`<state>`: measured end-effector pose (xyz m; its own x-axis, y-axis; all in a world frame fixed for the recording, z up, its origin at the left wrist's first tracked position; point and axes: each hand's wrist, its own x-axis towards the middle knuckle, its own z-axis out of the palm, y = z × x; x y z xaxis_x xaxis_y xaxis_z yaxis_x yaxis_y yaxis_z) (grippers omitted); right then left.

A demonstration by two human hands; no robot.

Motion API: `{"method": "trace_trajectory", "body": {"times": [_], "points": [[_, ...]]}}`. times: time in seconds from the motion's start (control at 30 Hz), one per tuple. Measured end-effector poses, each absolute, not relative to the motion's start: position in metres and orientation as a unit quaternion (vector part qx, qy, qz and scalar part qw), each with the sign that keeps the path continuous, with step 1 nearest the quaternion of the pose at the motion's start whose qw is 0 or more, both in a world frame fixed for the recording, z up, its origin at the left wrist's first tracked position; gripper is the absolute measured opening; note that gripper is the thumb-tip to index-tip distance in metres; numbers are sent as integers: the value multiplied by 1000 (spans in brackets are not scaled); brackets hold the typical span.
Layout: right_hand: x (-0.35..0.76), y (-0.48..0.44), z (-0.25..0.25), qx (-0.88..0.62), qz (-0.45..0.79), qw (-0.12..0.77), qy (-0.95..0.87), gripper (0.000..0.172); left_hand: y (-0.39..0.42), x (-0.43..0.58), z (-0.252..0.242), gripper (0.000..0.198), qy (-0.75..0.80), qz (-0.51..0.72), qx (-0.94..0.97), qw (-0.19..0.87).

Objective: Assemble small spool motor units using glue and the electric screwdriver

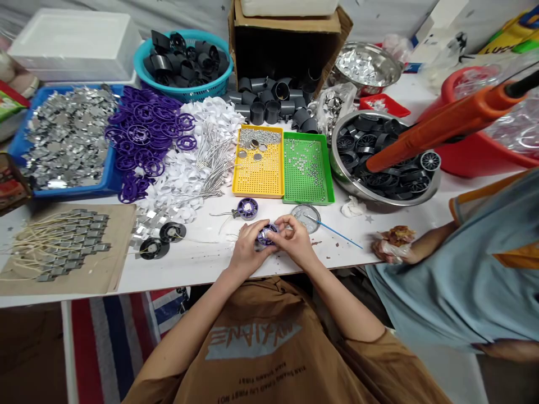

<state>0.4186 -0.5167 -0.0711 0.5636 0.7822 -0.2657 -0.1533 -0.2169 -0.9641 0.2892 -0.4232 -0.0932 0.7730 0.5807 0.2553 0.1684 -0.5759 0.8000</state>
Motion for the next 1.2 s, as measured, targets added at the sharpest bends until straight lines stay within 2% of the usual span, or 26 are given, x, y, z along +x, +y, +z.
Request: {"method": "trace_trajectory", "body": {"times": [0.33, 0.73, 0.97, 1.1, 1.2], "points": [[413, -512, -68, -628, 465, 611, -125, 43, -424, 291, -90, 53, 253, 235, 845, 409], [408, -511, -71, -631, 455, 620, -104, 40, -421, 288, -95, 59, 246, 220, 849, 412], [408, -505, -73, -651, 411, 625, -133, 32, -416, 289, -91, 58, 218, 226, 859, 404], [408, -534, -72, -595, 444, 665, -77, 35, -409, 284, -87, 56, 208, 219, 863, 405], [417, -578, -74, -582, 412, 700, 2, 31, -405, 278, -85, 54, 201, 213, 869, 399]]}}
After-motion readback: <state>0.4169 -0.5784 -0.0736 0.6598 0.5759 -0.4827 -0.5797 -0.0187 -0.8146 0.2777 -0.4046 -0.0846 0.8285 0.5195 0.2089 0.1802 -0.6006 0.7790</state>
